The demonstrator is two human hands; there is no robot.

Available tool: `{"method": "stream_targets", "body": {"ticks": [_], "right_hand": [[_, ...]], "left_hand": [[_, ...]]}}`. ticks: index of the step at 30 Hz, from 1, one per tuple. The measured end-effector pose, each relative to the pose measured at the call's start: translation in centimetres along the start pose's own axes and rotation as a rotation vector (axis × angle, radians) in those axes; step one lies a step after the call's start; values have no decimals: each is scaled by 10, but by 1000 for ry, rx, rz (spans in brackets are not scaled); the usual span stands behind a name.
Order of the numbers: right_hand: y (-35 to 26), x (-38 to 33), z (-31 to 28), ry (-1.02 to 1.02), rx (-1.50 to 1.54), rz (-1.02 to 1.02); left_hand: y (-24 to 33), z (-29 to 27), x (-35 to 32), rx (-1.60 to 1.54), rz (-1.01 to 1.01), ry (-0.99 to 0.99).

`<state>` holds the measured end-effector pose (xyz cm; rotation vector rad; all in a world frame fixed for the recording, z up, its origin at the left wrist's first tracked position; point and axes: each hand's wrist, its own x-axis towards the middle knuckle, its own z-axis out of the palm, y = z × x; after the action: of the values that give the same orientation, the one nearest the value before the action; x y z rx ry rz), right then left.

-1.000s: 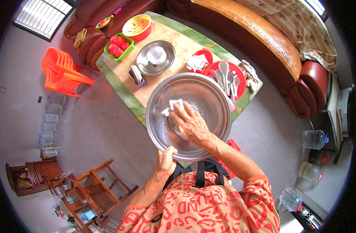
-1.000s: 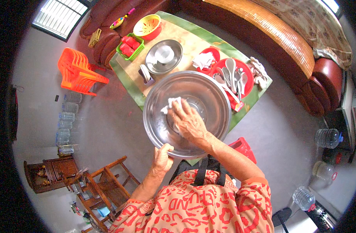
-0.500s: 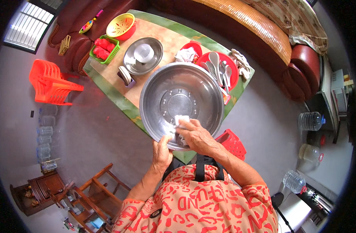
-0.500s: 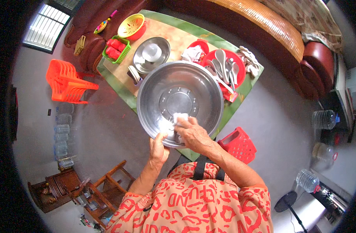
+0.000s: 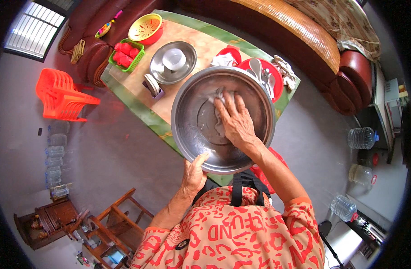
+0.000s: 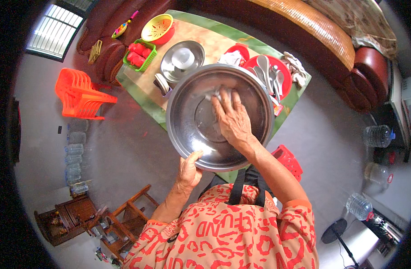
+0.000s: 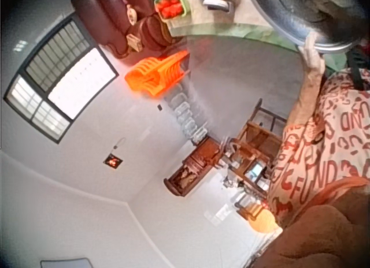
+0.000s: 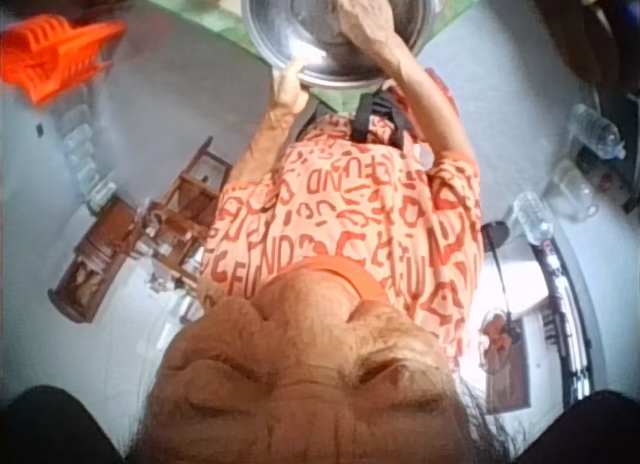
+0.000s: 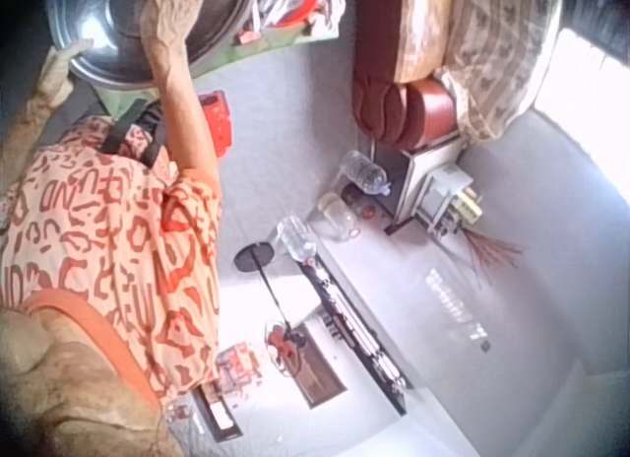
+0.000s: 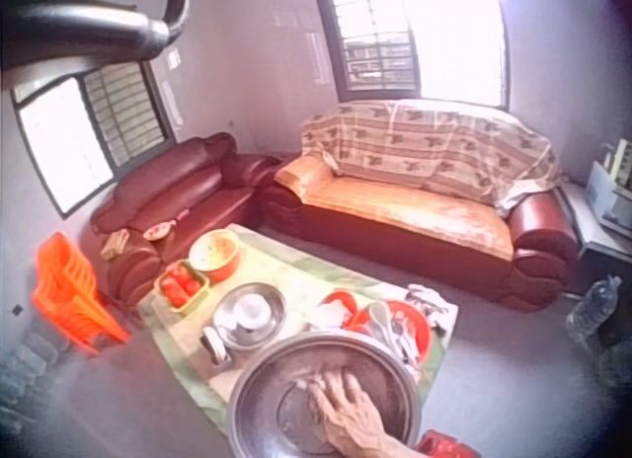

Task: The person wipes a large metal bowl with a white cloth and places it on a table. They then wipe a small plastic container and a yellow plastic colander, placing each item on the table after cleaning. The person handles the items one at a time, using the cloth to dry or polish the surfaces.

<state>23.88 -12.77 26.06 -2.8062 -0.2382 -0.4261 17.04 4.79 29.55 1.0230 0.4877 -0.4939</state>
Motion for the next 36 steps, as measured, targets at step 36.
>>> {"method": "stream_targets", "body": {"ticks": [36], "right_hand": [[29,-32,9,-136,28,-257]], "left_hand": [[18,-18,5,103,313,157]]}}
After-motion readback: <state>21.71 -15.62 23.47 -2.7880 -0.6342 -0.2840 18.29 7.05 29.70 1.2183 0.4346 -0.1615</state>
